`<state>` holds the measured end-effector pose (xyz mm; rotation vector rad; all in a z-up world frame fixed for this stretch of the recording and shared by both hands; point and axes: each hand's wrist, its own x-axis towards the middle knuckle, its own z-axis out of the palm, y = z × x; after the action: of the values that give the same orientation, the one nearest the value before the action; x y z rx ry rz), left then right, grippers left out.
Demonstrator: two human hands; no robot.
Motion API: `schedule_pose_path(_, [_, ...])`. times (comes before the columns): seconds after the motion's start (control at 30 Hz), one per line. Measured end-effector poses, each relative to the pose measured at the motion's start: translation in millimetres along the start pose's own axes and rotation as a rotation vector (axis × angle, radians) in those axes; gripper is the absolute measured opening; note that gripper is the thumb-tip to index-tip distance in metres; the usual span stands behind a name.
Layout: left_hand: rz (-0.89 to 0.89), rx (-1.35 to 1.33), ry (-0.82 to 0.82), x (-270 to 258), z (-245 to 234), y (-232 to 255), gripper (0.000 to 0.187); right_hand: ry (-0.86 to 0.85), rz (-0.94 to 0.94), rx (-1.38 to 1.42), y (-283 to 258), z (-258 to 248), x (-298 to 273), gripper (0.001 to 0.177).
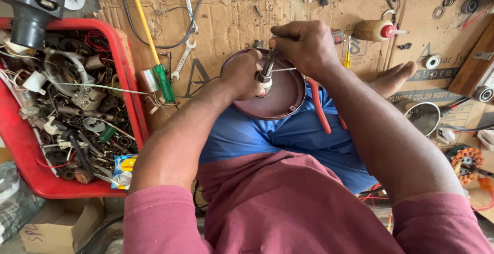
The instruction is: The person disassembles and reassembles components of a ceiling fan motor and housing by hand and using tools such as a hammer, pliers, and screwdrivers while sitting on a floor. They tap a metal shaft into a bearing, manipulate wires, and fit the motor winding into the circular housing.
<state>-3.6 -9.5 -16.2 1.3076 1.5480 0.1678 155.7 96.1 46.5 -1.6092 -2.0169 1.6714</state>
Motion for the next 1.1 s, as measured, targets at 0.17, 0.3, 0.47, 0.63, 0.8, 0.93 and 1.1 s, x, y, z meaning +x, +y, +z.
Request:
schedule_pose_path(0.17, [0.054,-0.032,-0.017,-6,-10,3,0.048,-0.005,0.034,0.105,2,9,4,0.032])
schedule_pose_path(0.3, [-0.02,-0.09,-0.065,-2,-18,2,0.038,0.048,0.072,0.272,-1,23,11,0.032])
schedule_pose_path(0.47, [-0.028,-0.161,-0.107,8,-21,-4,0.036,0.019,0.101,0.221,-10,22,23,0.032])
schedule_pose_path(0.63, [0.016,-0.101,-0.1,9,-20,-9,0.039,0.006,0.04,0.063,-13,24,20,0.031])
schedule_pose_path(0.8, [0.039,-0.05,-0.054,0,-12,-1,0.038,0.039,0.04,0.13,-5,13,-4,0.03])
schedule_pose_path(0.93, [0.055,-0.082,-0.053,-1,-7,0,0.037,0.08,-0.075,0.001,1,11,-15,0.028])
schedule_pose_path(1.1, [0.045,-0.026,-0.007,-1,-3,-1,0.035,0.049,-0.041,0.223,9,19,-15,0.028])
